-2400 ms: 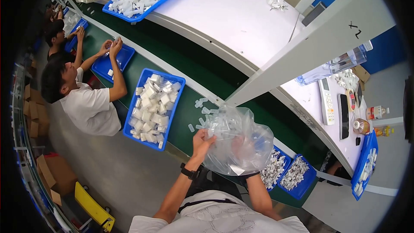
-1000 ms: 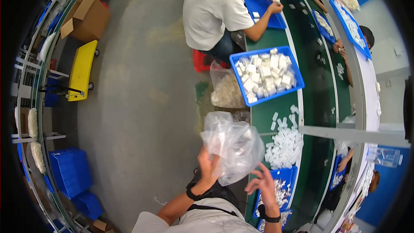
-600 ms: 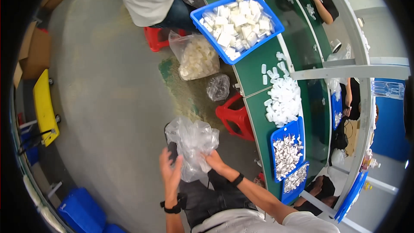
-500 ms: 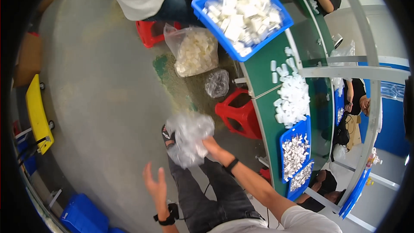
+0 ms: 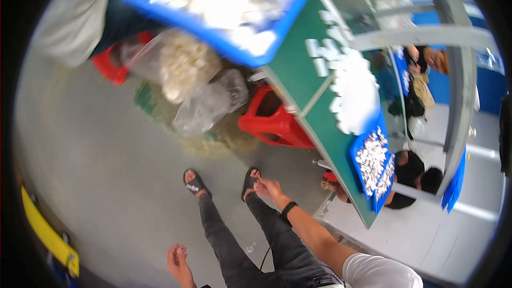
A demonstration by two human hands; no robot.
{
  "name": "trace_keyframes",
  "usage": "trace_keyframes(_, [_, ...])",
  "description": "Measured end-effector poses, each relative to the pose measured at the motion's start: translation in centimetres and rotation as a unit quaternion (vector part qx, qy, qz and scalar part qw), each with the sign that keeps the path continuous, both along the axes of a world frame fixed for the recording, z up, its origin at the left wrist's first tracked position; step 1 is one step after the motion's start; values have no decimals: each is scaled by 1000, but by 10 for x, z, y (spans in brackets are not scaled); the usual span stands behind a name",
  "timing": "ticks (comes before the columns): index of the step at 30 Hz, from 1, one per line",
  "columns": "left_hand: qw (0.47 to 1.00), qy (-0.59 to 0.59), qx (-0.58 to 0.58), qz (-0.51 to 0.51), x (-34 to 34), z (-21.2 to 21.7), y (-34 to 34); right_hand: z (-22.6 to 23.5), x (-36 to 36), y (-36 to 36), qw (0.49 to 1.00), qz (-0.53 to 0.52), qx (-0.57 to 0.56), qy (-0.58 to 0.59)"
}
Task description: Assembling small plastic and metal components at a production line workbench.
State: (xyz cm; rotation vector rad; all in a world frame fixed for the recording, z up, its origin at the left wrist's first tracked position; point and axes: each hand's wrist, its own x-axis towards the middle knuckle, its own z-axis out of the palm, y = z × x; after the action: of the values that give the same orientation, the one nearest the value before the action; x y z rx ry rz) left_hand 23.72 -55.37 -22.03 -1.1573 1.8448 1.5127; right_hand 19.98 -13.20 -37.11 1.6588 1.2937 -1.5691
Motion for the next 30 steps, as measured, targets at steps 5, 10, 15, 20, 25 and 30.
trace_keyframes(5, [991, 3, 38, -131, -95, -20, 64, 9, 62, 100, 988, -129, 81, 6])
trace_keyframes(10, [949, 19, 189, -252, -192, -117, 232, 18, 114, 183, 939, 231, 222, -121])
trace_keyframes(15, [934, -77, -8, -349, -228, -205, 360, -38, 121, 223, 966, 120, 225, -38])
trace_keyframes(20, [893, 17, 18, -450, -217, -238, 502, -74, 170, 259, 973, 40, 229, -3])
trace_keyframes(25, [846, 96, 60, -522, -203, -230, 609, -77, 197, 258, 971, -12, 237, 22])
trace_keyframes(30, [859, 142, 39, -491, -217, -214, 578, -80, 171, 205, 980, 57, 180, 69])
